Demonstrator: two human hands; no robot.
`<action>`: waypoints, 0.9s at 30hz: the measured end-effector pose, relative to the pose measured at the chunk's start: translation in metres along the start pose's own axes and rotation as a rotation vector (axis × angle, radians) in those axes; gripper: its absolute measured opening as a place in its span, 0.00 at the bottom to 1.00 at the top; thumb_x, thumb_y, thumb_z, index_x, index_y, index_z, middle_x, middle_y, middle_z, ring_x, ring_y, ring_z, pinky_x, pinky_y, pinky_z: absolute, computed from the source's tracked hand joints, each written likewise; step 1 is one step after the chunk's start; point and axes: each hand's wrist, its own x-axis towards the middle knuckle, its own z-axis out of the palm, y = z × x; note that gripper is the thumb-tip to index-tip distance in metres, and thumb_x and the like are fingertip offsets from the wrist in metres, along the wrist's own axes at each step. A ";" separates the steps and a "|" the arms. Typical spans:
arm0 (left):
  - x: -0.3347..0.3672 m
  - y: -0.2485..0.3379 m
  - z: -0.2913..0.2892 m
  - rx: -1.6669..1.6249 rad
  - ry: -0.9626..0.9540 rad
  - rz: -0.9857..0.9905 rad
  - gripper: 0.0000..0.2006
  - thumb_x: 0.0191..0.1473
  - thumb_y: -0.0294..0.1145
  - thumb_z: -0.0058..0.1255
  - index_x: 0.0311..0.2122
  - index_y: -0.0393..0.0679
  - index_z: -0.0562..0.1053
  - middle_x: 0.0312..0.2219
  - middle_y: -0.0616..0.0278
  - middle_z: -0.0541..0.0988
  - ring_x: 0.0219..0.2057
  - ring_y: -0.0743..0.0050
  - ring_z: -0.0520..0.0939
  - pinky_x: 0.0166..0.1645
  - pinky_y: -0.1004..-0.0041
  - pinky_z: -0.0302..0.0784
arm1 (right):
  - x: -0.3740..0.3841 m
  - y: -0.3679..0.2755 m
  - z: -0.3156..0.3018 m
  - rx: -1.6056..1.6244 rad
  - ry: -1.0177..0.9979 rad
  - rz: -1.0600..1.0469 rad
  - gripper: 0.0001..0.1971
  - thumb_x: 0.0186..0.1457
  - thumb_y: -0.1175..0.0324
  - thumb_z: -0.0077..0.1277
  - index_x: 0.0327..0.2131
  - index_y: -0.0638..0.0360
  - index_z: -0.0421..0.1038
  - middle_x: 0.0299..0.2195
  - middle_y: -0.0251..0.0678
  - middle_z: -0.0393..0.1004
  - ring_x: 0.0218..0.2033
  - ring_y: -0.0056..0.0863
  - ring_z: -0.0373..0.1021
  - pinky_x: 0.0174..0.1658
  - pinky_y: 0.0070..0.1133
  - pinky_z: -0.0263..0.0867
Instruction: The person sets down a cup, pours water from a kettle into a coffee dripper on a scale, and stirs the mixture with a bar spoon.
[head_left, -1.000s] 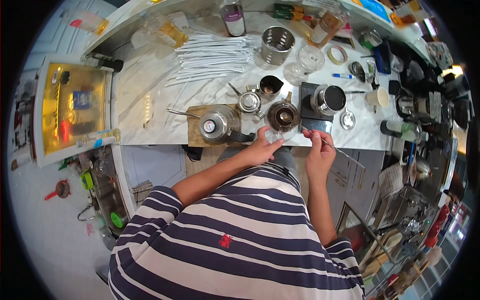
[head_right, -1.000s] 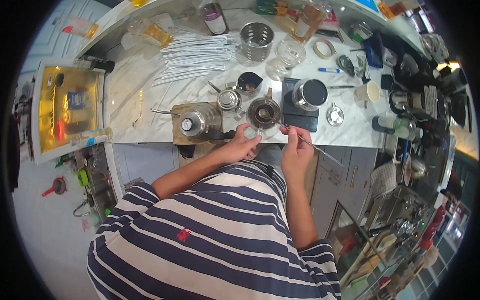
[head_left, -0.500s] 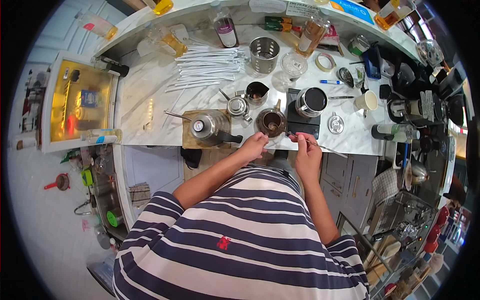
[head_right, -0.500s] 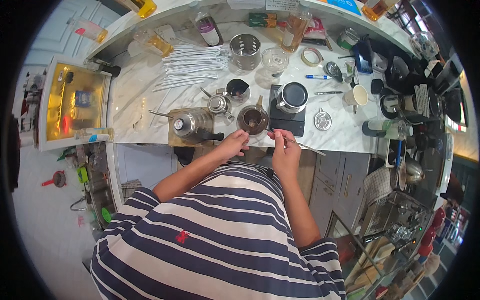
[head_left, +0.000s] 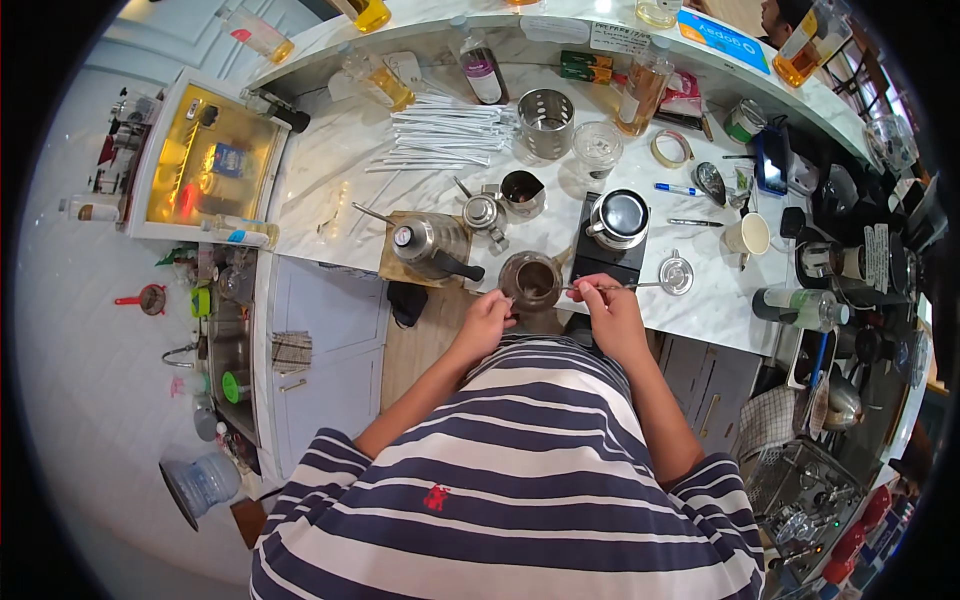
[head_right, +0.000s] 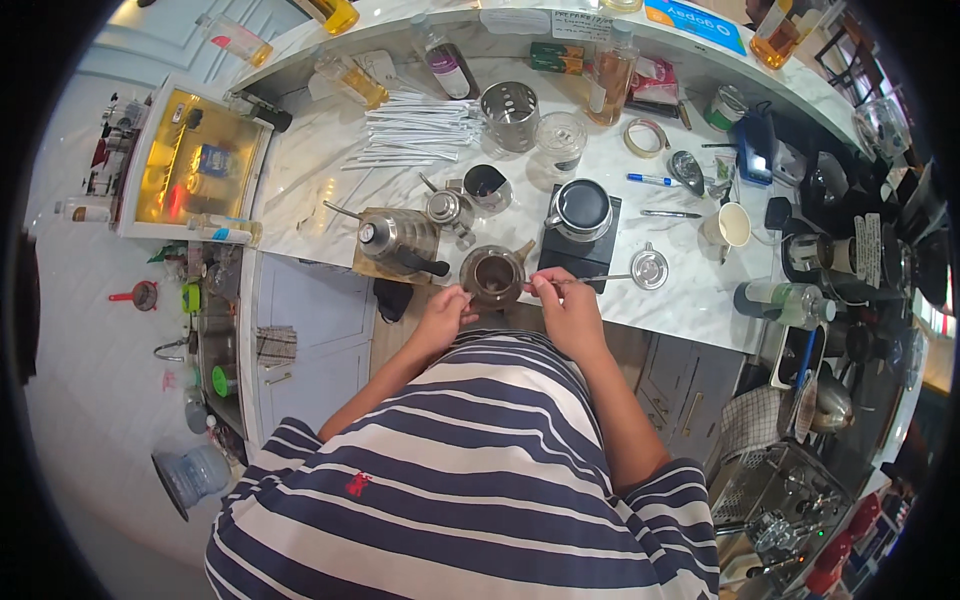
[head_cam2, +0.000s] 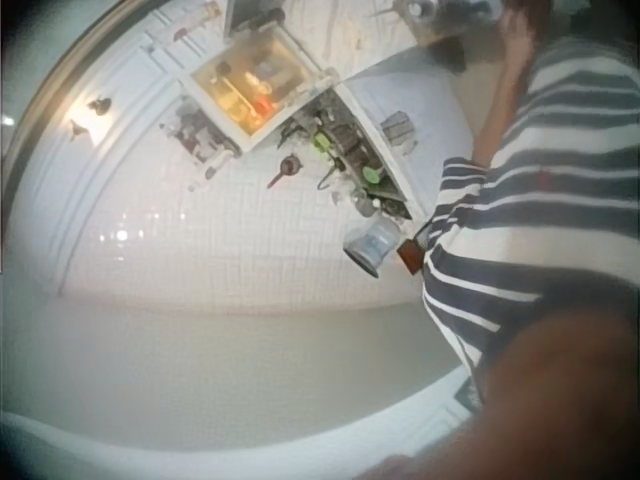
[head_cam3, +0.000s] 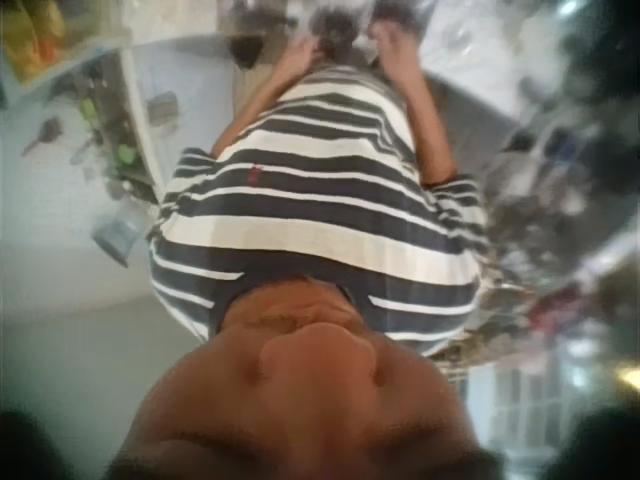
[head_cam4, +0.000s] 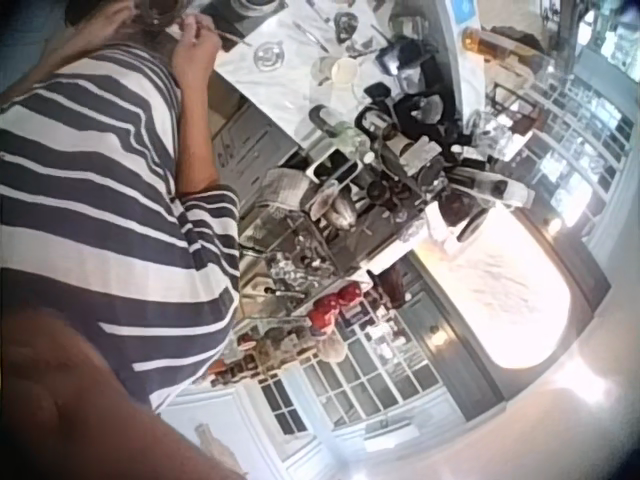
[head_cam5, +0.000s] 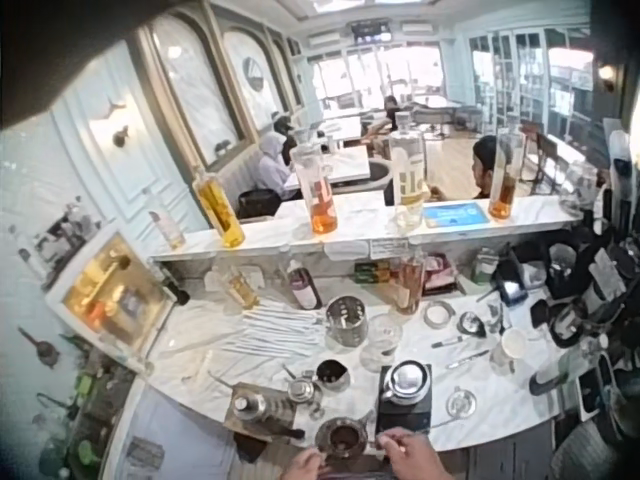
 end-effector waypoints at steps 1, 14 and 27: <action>-0.010 0.000 0.002 -0.004 0.008 0.003 0.10 0.70 0.31 0.43 0.34 0.43 0.69 0.32 0.67 0.69 0.35 0.79 0.75 0.52 0.65 0.82 | -0.003 -0.003 -0.004 -0.002 -0.009 -0.004 0.16 0.71 0.66 0.48 0.42 0.71 0.79 0.39 0.40 0.85 0.39 0.24 0.80 0.44 0.22 0.72; -0.058 0.062 0.063 -0.252 0.101 0.396 0.11 0.70 0.24 0.38 0.32 0.38 0.66 0.59 0.49 0.70 0.54 0.60 0.80 0.59 0.55 0.81 | -0.032 -0.071 -0.057 0.082 -0.143 -0.150 0.08 0.70 0.73 0.51 0.41 0.69 0.78 0.38 0.39 0.84 0.40 0.21 0.78 0.46 0.20 0.71; -0.012 0.118 0.073 -0.253 -0.088 0.522 0.11 0.69 0.22 0.37 0.30 0.40 0.65 0.61 0.49 0.68 0.56 0.63 0.78 0.62 0.54 0.79 | -0.036 -0.097 -0.077 0.341 0.076 -0.174 0.09 0.65 0.79 0.55 0.47 0.70 0.77 0.41 0.45 0.83 0.46 0.32 0.81 0.54 0.26 0.75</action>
